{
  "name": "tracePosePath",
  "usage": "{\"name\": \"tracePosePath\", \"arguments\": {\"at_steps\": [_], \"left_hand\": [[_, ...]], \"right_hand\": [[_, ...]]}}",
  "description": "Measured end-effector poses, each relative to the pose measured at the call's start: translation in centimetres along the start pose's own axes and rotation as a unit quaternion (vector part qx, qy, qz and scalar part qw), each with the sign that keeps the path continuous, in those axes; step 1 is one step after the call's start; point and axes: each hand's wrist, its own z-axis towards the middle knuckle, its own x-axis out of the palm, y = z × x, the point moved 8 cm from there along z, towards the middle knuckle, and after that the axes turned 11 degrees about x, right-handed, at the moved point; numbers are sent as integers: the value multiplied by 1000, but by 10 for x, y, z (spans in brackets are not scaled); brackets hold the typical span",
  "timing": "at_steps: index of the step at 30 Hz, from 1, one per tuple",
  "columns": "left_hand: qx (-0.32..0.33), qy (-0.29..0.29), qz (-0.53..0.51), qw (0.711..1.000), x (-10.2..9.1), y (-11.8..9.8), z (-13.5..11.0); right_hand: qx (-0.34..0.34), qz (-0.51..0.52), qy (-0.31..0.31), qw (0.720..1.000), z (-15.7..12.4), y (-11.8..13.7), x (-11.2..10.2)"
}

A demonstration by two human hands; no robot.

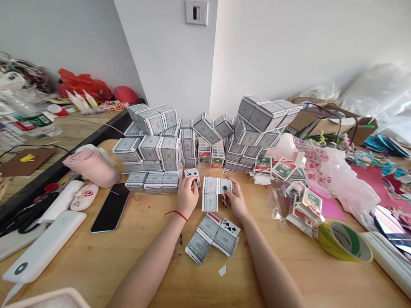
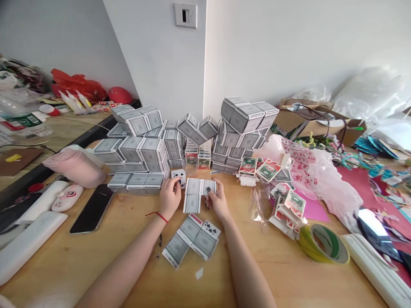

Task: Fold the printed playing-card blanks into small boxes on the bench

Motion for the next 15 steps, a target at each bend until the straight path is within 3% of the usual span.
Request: {"name": "tracePosePath", "arguments": {"at_steps": [3,7,12,15], "left_hand": [[54,44,32,997,10,-4,-1],[67,86,59,992,25,-4,-6],[57,83,68,993,25,-1,-8],[85,64,54,993,18,-8,-6]], "right_hand": [[8,40,-13,999,2,-3,-6],[10,83,-19,996,2,-2,-7],[11,119,-1,993,1,1,-6],[29,128,20,991,3,-3,-4]]}}
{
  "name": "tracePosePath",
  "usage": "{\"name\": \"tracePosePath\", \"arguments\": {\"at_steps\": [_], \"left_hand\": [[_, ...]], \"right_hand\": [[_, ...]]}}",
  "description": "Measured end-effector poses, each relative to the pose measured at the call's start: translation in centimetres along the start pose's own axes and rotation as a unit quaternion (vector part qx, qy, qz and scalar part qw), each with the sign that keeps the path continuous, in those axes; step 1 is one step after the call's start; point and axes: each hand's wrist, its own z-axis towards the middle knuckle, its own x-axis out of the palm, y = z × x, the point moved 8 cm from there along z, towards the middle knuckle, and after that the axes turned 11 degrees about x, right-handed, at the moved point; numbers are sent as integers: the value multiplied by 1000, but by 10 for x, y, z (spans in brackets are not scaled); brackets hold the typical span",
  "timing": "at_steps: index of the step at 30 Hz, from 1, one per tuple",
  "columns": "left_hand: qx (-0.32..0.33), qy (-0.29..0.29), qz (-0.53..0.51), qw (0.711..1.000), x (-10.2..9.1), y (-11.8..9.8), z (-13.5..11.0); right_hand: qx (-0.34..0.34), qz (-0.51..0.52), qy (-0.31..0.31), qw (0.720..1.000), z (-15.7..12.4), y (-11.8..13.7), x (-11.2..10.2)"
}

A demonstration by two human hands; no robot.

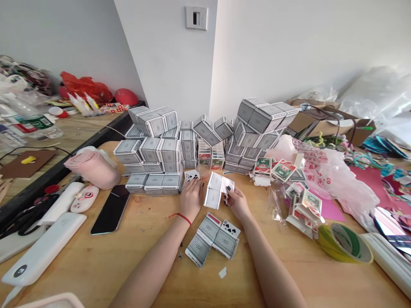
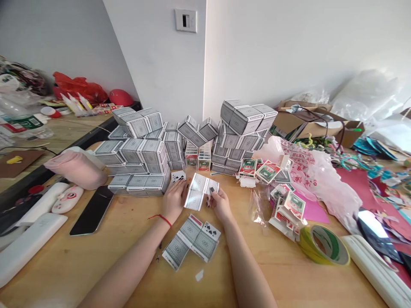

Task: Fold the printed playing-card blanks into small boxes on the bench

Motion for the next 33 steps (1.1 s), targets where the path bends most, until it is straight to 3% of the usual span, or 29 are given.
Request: {"name": "tracePosePath", "arguments": {"at_steps": [5,10,22,33], "left_hand": [[96,-11,-61,993,-12,-25,5],[141,33,-124,982,-4,-45,5],[124,47,-261,956,7,-45,7],[112,135,-266,948,13,-52,6]], "right_hand": [[55,12,21,998,2,-9,2],[84,18,37,996,0,-14,7],[79,59,44,994,-2,-10,8],[31,74,-78,994,1,-6,-12]]}}
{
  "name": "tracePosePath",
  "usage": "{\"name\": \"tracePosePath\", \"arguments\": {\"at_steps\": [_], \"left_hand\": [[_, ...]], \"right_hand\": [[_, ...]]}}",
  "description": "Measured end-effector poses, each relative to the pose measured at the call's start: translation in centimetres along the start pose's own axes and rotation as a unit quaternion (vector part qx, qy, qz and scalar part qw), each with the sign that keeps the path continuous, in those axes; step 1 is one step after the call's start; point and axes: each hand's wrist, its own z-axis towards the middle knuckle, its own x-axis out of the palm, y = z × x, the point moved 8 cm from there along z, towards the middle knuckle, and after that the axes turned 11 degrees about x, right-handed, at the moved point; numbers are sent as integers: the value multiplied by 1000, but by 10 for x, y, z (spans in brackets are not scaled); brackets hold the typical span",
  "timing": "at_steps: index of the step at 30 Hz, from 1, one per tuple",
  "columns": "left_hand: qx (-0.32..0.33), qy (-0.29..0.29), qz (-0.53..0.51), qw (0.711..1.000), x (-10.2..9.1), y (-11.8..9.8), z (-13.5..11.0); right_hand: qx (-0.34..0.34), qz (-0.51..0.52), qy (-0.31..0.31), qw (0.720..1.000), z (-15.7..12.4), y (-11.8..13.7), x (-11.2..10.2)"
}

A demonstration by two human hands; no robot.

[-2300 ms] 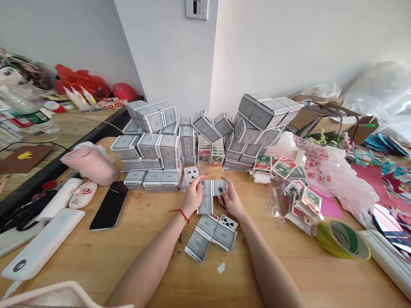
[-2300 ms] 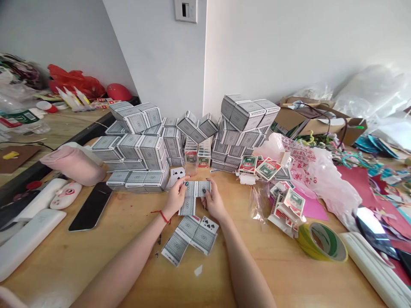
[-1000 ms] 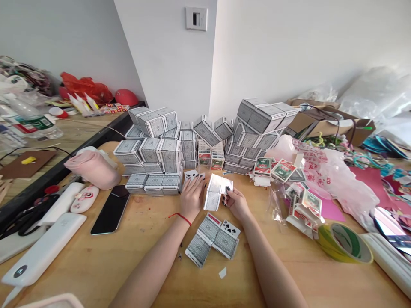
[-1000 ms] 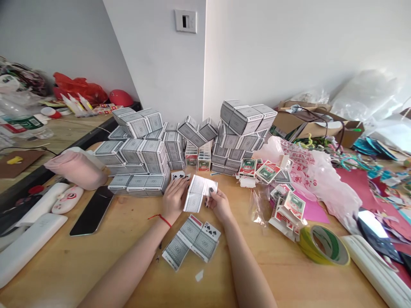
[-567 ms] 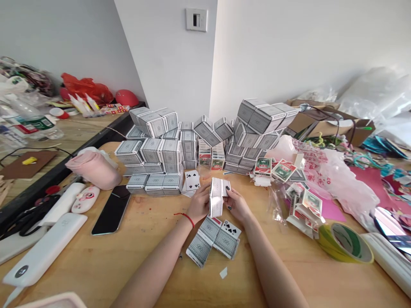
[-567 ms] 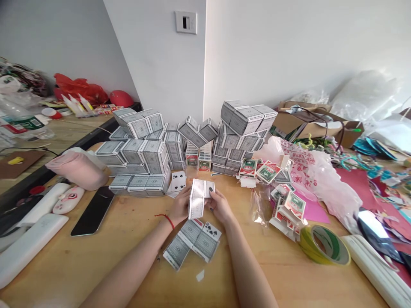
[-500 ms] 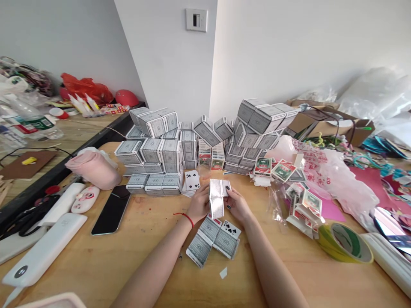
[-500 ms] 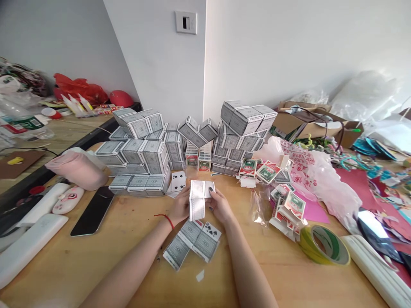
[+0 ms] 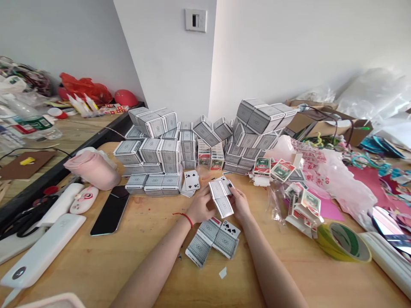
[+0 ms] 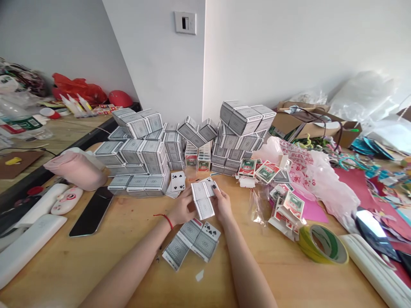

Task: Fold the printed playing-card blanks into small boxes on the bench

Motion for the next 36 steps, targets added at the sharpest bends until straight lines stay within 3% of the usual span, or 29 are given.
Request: {"name": "tracePosePath", "arguments": {"at_steps": [9,14,18,21,24,29,36], "left_hand": [[-59,20,-15,998,5,9,-2],[-123,-88,-144,978,-4,27,-9],[-216,-188,-277,917,-5,49,-20],[-283,-280,-364,842,-5,63,-30],[-287,-347,-413,791,-10,69,-32],[-309,-332,-501,737,-6,74,-32],[-374,-293,-437,764,-2,77,-37]], "right_hand": [[-77,47,-15,996,5,11,-8],[-48,15,20,999,4,10,-3],[-21,-40,31,998,4,4,1],[-26,-73,35,996,4,0,5],[-59,-66,17,996,5,4,3],[-133,-42,-45,989,2,18,-10],[-144,17,-51,988,-4,26,-12]]}}
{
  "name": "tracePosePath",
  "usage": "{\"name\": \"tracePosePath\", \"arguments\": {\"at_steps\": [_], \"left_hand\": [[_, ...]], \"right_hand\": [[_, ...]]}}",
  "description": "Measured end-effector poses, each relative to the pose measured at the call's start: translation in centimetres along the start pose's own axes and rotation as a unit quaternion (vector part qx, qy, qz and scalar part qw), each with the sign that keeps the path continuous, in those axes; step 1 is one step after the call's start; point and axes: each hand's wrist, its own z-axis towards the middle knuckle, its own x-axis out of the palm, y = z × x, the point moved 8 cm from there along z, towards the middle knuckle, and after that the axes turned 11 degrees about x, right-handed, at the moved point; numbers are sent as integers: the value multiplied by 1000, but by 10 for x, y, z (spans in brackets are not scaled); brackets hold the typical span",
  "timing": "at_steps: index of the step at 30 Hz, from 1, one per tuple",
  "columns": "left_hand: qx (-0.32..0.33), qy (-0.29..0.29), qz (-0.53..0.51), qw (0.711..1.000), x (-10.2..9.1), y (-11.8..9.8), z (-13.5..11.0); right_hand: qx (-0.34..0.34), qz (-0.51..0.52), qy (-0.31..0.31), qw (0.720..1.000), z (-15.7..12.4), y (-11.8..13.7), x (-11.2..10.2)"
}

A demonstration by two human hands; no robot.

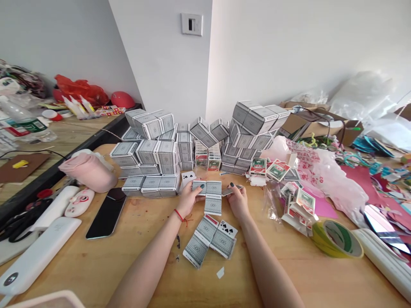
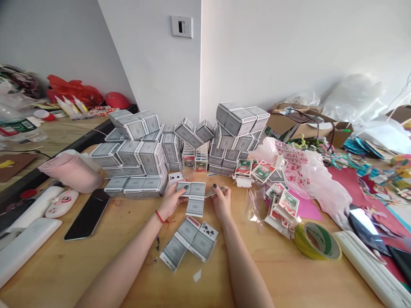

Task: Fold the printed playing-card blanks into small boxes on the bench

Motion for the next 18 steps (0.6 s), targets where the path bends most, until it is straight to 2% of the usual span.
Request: {"name": "tracePosePath", "arguments": {"at_steps": [3,7,18], "left_hand": [[-9,-2,2,1000,0,1,1],[-37,-8,-13,999,-2,2,1],[-69,0,-38,997,-2,3,2]], "right_hand": [[4,22,35,999,-2,4,4],[55,33,77,995,-3,2,7],[53,23,105,993,-9,7,14]]}}
